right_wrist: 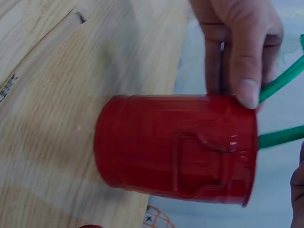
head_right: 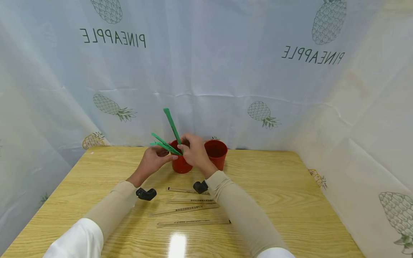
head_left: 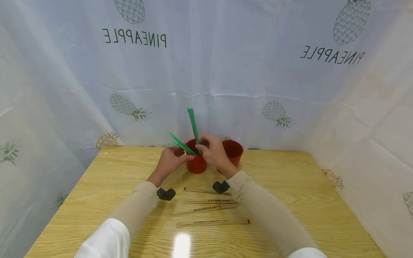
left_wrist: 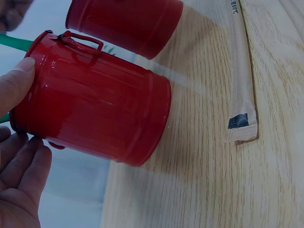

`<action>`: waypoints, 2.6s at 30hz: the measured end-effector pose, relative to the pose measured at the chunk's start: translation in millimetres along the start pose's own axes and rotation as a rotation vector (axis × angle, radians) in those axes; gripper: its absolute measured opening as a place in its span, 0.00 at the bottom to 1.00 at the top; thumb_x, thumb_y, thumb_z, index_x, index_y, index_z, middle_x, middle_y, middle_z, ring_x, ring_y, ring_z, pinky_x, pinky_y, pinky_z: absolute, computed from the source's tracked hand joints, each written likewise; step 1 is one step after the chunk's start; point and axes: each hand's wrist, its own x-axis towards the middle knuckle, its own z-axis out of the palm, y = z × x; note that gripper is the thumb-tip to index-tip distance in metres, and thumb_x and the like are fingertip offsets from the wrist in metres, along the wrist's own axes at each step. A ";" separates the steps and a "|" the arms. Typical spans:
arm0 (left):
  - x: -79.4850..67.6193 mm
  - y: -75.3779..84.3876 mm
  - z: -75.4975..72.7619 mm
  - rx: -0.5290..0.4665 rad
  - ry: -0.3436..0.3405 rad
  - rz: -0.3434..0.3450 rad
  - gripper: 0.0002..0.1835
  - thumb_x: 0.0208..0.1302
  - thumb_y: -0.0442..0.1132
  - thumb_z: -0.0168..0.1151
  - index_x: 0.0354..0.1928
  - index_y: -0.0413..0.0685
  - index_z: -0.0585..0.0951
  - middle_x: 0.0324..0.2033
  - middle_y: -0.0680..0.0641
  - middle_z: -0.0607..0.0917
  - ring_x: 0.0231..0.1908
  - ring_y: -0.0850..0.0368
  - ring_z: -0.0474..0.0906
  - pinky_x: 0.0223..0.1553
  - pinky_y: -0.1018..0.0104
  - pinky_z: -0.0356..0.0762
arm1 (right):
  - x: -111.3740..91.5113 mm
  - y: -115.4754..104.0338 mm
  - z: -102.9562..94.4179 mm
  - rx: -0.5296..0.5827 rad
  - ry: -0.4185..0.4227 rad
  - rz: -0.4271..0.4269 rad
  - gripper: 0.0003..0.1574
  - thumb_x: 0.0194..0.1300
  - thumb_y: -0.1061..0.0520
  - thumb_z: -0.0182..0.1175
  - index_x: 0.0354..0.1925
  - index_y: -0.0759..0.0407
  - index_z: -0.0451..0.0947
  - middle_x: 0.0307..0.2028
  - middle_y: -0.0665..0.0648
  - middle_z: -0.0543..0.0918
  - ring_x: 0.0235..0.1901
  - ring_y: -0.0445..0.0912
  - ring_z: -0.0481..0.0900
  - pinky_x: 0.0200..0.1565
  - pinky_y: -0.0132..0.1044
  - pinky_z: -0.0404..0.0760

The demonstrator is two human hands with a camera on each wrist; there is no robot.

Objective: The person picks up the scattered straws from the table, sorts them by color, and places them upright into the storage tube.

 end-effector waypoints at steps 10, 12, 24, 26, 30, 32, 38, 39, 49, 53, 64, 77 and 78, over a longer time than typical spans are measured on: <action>-0.6 0.4 0.5 -0.009 -0.011 -0.014 0.25 0.63 0.45 0.77 0.58 0.40 0.85 0.59 0.37 0.87 0.63 0.40 0.83 0.67 0.46 0.80 | -7.0 19.4 7.4 -0.214 -0.145 0.033 0.05 0.70 0.62 0.67 0.44 0.60 0.87 0.42 0.57 0.85 0.45 0.49 0.75 0.49 0.46 0.83; -1.3 2.0 0.4 0.003 -0.009 -0.013 0.24 0.63 0.44 0.77 0.58 0.40 0.85 0.59 0.37 0.87 0.63 0.40 0.83 0.66 0.46 0.80 | -7.7 20.4 6.9 -0.243 -0.159 0.032 0.06 0.70 0.61 0.68 0.44 0.59 0.88 0.42 0.56 0.86 0.45 0.49 0.76 0.49 0.46 0.84; -2.9 1.0 0.9 0.058 -0.005 -0.032 0.23 0.63 0.48 0.77 0.56 0.46 0.86 0.61 0.40 0.86 0.64 0.41 0.83 0.65 0.48 0.82 | -23.5 19.5 -4.8 -0.266 -0.101 -0.068 0.10 0.69 0.59 0.69 0.47 0.61 0.88 0.45 0.57 0.89 0.46 0.52 0.78 0.50 0.46 0.84; -4.9 -0.1 0.8 0.058 -0.013 -0.030 0.25 0.64 0.48 0.76 0.60 0.46 0.84 0.63 0.41 0.85 0.65 0.42 0.81 0.66 0.48 0.81 | -31.2 19.0 -8.6 -0.245 -0.090 -0.105 0.10 0.68 0.60 0.69 0.46 0.62 0.87 0.43 0.58 0.89 0.45 0.54 0.80 0.50 0.46 0.83; -14.0 -2.8 0.2 0.042 -0.011 -0.038 0.31 0.65 0.47 0.74 0.68 0.46 0.79 0.68 0.41 0.81 0.68 0.41 0.78 0.67 0.49 0.79 | -50.6 19.2 -18.6 -0.208 -0.080 -0.147 0.10 0.66 0.60 0.71 0.45 0.63 0.87 0.40 0.59 0.90 0.41 0.56 0.80 0.42 0.40 0.81; -20.2 -4.3 0.1 0.026 0.004 -0.049 0.35 0.66 0.46 0.74 0.72 0.44 0.75 0.70 0.40 0.78 0.69 0.40 0.77 0.68 0.49 0.79 | -60.0 19.9 -24.8 -0.199 -0.075 -0.160 0.10 0.65 0.60 0.72 0.44 0.61 0.88 0.39 0.58 0.89 0.38 0.54 0.78 0.38 0.38 0.79; -42.1 -9.2 3.9 -0.034 0.048 -0.072 0.39 0.64 0.47 0.75 0.74 0.43 0.73 0.73 0.39 0.75 0.71 0.39 0.75 0.68 0.48 0.78 | -87.8 28.0 -42.2 -0.171 -0.065 -0.158 0.12 0.62 0.62 0.74 0.45 0.57 0.88 0.42 0.54 0.90 0.41 0.50 0.80 0.40 0.42 0.84; -45.2 -9.7 5.0 -0.044 0.054 -0.071 0.38 0.64 0.47 0.75 0.73 0.44 0.73 0.73 0.39 0.76 0.71 0.38 0.75 0.68 0.48 0.78 | -91.8 29.6 -45.1 -0.173 -0.065 -0.152 0.12 0.61 0.63 0.74 0.45 0.56 0.88 0.43 0.54 0.91 0.41 0.49 0.81 0.41 0.42 0.85; -64.3 -3.6 28.8 -0.126 0.101 -0.002 0.34 0.60 0.45 0.79 0.67 0.46 0.80 0.64 0.43 0.84 0.65 0.42 0.82 0.65 0.47 0.81 | -121.4 41.8 -68.1 -0.170 -0.104 -0.039 0.13 0.62 0.62 0.74 0.44 0.50 0.87 0.40 0.53 0.88 0.37 0.49 0.77 0.33 0.31 0.71; -64.1 5.1 43.1 -0.142 0.081 0.026 0.33 0.59 0.42 0.79 0.67 0.44 0.80 0.63 0.42 0.84 0.64 0.42 0.82 0.65 0.46 0.80 | -127.5 45.2 -72.8 -0.168 -0.122 -0.004 0.12 0.62 0.63 0.74 0.43 0.51 0.87 0.38 0.53 0.87 0.36 0.45 0.75 0.32 0.31 0.70; -47.4 30.0 77.2 -0.166 0.020 0.087 0.36 0.59 0.38 0.79 0.69 0.42 0.78 0.66 0.41 0.83 0.66 0.44 0.81 0.66 0.45 0.80 | -142.8 66.5 -77.5 -0.185 -0.180 0.097 0.07 0.62 0.67 0.71 0.38 0.58 0.90 0.38 0.51 0.91 0.35 0.39 0.77 0.34 0.31 0.75; -21.3 50.2 116.0 -0.034 0.023 0.144 0.45 0.62 0.49 0.77 0.77 0.45 0.68 0.76 0.41 0.72 0.72 0.40 0.74 0.71 0.45 0.75 | -157.4 94.7 -79.4 -0.171 -0.191 0.163 0.10 0.60 0.67 0.72 0.35 0.53 0.92 0.35 0.50 0.91 0.32 0.37 0.78 0.34 0.29 0.79; -18.5 50.9 118.4 -0.022 0.027 0.148 0.45 0.62 0.50 0.77 0.78 0.46 0.68 0.76 0.42 0.72 0.73 0.41 0.73 0.71 0.44 0.75 | -157.4 95.9 -79.4 -0.164 -0.197 0.168 0.10 0.60 0.67 0.73 0.35 0.52 0.92 0.36 0.50 0.91 0.34 0.37 0.79 0.35 0.29 0.80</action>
